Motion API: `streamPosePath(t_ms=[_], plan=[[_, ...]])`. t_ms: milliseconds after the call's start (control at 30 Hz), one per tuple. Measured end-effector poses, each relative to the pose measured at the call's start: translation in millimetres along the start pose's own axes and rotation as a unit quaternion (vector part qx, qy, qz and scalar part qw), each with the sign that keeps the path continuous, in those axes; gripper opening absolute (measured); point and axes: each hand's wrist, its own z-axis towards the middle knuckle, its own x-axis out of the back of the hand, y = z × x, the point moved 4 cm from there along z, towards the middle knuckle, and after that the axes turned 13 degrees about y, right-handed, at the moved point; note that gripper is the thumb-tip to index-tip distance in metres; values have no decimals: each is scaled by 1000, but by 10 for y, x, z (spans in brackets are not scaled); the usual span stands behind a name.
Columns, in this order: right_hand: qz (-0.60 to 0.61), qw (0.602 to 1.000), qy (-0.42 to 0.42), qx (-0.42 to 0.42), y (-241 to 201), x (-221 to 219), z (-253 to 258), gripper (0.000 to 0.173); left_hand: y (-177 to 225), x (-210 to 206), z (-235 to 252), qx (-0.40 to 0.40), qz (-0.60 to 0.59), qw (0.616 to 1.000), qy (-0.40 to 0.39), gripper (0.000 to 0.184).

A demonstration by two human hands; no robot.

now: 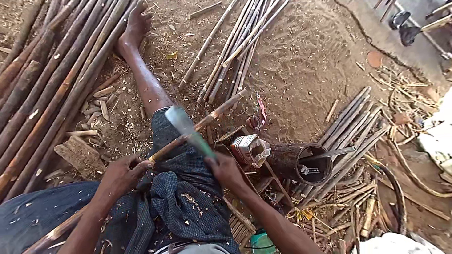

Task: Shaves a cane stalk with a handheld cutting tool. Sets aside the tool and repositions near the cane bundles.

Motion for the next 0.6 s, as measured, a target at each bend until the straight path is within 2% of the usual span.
streamPosePath(t_ms=[33, 67, 133, 167, 267, 300, 400, 433, 533, 600], plan=[[-30, 999, -29, 32, -42, -63, -65, 45, -9, 19, -7, 0, 1, 1000, 1, 26], [-21, 999, -30, 22, -27, -51, -37, 46, -22, 24, -16, 2, 7, 1000, -3, 26], [39, 998, 27, -52, 112, 6, 155, 52, -24, 2, -7, 9, 26, 1000, -15, 31], [51, 996, 44, -60, 132, -2, 170, 53, -12, -13, -2, 16, 32, 999, -20, 34], [-55, 995, -48, 63, -91, -68, -57, 46, 24, -1, 58, 25, -6, 998, -51, 36], [-59, 995, -58, 59, -85, -47, -41, 47, 22, 3, 69, 31, -28, 997, -66, 36], [43, 997, 47, -52, 96, 72, 235, 53, 9, 9, 119, 58, -82, 990, -104, 37], [40, 997, 44, -47, 52, 46, 195, 53, -8, 0, 126, 60, -108, 985, -117, 38], [-81, 994, -68, 41, -182, -92, -37, 46, 12, 0, 145, 60, -176, 970, -154, 40], [-24, 999, -15, -33, -83, 25, 162, 51, 48, 26, 178, 75, -188, 963, -179, 39]])
